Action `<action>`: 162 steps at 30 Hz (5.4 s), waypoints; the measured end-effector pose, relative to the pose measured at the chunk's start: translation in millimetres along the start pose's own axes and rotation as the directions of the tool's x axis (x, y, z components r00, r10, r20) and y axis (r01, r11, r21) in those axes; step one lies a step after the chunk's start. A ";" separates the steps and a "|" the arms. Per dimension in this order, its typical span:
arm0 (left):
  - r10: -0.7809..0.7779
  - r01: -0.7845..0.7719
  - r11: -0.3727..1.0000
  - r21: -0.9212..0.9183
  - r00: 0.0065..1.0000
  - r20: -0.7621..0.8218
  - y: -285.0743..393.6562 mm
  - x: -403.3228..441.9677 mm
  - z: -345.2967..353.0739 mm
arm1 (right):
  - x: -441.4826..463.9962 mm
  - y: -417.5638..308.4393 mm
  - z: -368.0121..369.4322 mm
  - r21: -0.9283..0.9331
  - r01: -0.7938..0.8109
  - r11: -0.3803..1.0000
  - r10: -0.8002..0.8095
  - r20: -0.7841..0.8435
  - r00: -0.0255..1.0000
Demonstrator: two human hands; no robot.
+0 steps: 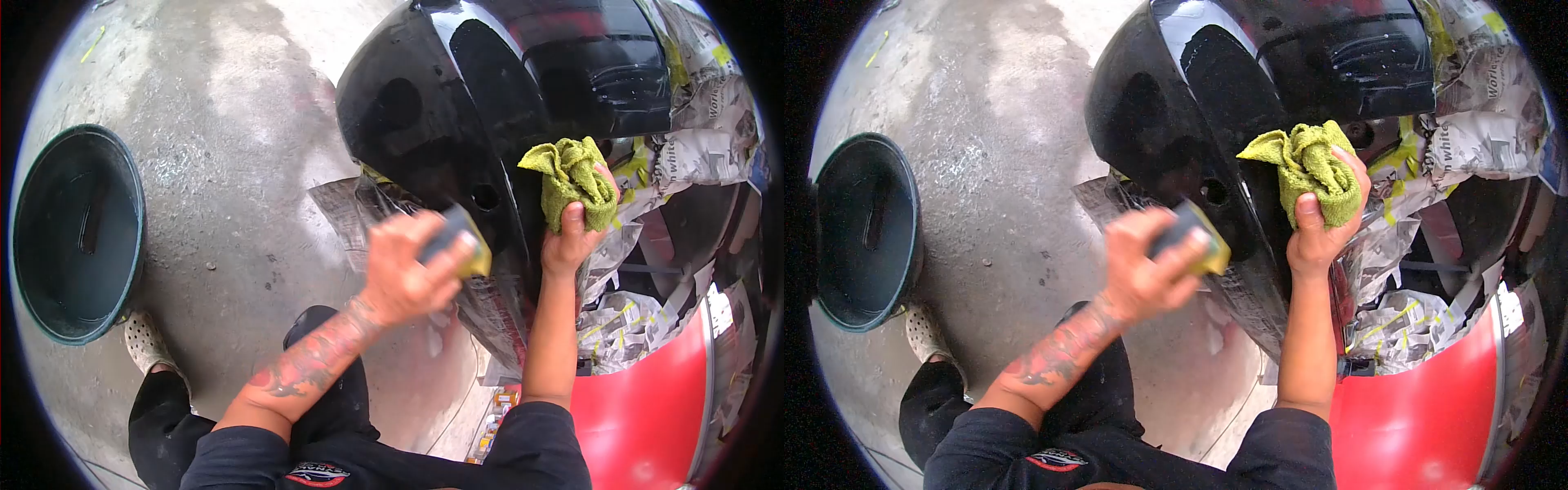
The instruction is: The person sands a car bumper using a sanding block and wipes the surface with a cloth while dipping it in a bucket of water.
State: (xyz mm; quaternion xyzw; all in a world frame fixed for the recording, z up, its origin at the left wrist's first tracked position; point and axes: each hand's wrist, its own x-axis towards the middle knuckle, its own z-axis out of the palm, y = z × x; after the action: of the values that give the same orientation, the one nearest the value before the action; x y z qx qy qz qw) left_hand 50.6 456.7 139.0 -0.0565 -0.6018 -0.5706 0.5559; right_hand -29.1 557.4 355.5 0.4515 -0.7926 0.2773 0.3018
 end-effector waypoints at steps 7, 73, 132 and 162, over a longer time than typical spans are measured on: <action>-0.054 0.055 0.998 0.022 0.997 -0.056 -12.2 3.3 -2.1 | -0.2 -0.4 0.1 -0.006 -0.006 1.000 0.006 -0.002 1.000; -0.568 0.552 0.821 -0.147 0.765 -0.303 -79.5 9.4 -6.7 | -5.8 5.7 -5.6 0.000 -0.037 0.999 0.036 -0.027 0.999; -0.209 0.203 0.977 -0.058 0.967 -0.142 -2.8 17.6 1.9 | -2.0 4.1 -1.7 0.021 0.002 1.000 -0.002 -0.018 1.000; -0.177 0.174 0.976 -0.134 0.984 -0.013 29.0 22.3 14.3 | -3.0 4.4 -2.1 0.008 0.003 1.000 -0.003 -0.010 1.000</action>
State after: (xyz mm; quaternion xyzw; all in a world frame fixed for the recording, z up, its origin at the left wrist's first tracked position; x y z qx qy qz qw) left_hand 53.9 464.8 177.3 -0.0325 -0.5583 -0.6567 0.5060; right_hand -31.3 562.5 354.0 0.4523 -0.7893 0.2823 0.3045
